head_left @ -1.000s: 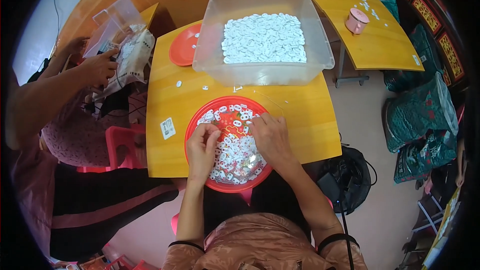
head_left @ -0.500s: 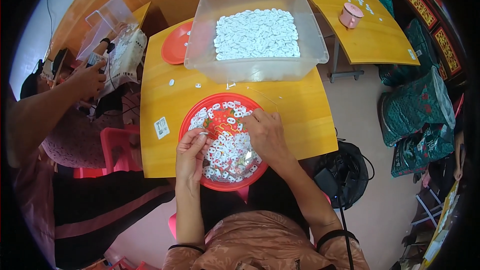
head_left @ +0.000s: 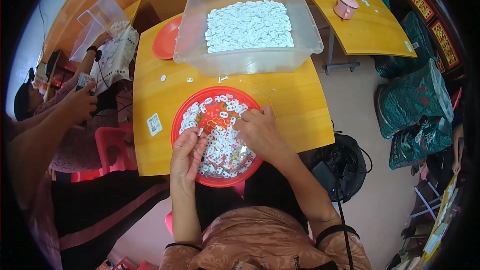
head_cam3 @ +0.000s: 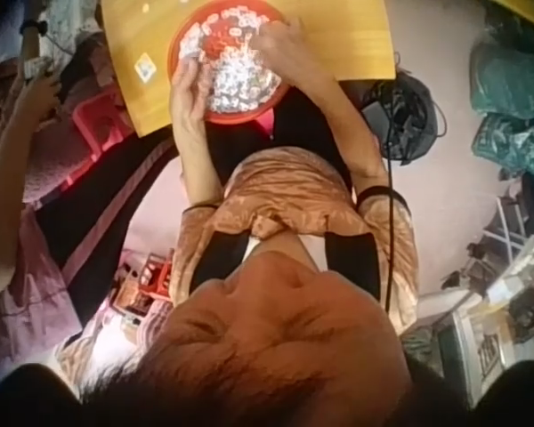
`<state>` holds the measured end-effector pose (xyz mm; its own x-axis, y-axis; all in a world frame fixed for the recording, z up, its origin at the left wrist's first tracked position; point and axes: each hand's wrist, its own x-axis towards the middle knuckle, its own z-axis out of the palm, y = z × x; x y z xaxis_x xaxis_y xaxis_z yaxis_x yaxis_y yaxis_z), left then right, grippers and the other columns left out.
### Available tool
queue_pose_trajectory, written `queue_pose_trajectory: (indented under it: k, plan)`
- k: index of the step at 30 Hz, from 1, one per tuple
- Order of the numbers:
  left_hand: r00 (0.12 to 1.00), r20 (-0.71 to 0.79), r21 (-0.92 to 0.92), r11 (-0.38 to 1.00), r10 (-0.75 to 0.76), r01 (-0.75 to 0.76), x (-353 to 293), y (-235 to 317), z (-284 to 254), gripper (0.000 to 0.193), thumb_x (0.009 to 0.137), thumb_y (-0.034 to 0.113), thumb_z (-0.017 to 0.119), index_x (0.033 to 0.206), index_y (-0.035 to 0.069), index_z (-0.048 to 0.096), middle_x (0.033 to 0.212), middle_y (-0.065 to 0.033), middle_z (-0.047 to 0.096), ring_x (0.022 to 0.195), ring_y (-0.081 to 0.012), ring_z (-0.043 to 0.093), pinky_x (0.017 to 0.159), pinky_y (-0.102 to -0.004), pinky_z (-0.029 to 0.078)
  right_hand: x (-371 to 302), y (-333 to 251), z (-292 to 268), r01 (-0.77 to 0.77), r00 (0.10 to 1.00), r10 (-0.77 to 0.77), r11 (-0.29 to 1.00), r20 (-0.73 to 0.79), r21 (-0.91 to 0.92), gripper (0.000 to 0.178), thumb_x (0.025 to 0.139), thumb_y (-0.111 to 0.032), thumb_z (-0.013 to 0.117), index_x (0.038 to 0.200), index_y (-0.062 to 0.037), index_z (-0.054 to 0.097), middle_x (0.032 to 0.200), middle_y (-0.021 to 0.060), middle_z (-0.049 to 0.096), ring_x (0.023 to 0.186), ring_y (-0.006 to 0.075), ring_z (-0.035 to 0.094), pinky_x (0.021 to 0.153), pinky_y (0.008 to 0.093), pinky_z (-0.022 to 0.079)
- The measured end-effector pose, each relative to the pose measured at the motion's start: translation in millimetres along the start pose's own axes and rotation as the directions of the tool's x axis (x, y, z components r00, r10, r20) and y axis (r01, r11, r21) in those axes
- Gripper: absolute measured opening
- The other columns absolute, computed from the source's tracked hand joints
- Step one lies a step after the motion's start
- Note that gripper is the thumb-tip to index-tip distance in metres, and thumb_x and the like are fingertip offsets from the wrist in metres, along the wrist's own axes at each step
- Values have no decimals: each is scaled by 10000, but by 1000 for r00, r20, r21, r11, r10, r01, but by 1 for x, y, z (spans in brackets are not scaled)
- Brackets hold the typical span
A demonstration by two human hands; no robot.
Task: Manually assembling or sorting small white and red plastic components on a red tray.
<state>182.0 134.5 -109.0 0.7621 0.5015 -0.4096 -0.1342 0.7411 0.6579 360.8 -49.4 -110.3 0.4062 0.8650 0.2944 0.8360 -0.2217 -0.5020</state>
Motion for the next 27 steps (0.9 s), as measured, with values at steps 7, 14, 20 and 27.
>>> queue_pose_trajectory:
  k: [7, 14, 20, 27]
  plan:
    - [999, -7, 99, 994, 40, -39, -3, -2, 1, 205, 973, -4, 706, 1178, 7, 716, 1009, -71, 752, 872, -150, 742, 833, -268, 634, 3, 9, -2, -76, 978, 84, 996, -189, 50, 134, 894, -119, 652, 980, -100, 752, 893, 54, 680, 916, 228, 662, 868, 417, 412]
    - [996, -71, 212, 976, 61, -45, -6, -3, 4, 254, 976, 6, 703, 1230, -1, 701, 978, -63, 749, 858, -130, 739, 821, -251, 628, -1, -1, -13, -79, 970, 49, 990, 238, 118, 113, 907, -147, 662, 872, -114, 764, 879, 64, 687, 941, 242, 666, 899, 434, 398]
    - [997, -46, 195, 980, 55, -45, -2, -10, 1, 228, 984, 17, 699, 1211, -2, 701, 967, -62, 746, 859, -129, 740, 822, -245, 622, -6, -12, -2, 57, 966, -56, 998, 251, 3, 124, 892, -164, 676, 804, -126, 753, 854, 65, 684, 901, 241, 674, 897, 429, 393]
    - [998, -35, 202, 979, 45, -37, 0, -23, 3, 215, 984, 18, 700, 1198, 0, 692, 955, -60, 740, 836, -125, 726, 769, -230, 596, -11, -15, 19, 119, 984, -109, 991, 139, -67, 107, 854, -163, 673, 773, -126, 731, 846, 83, 674, 878, 232, 683, 882, 413, 390]
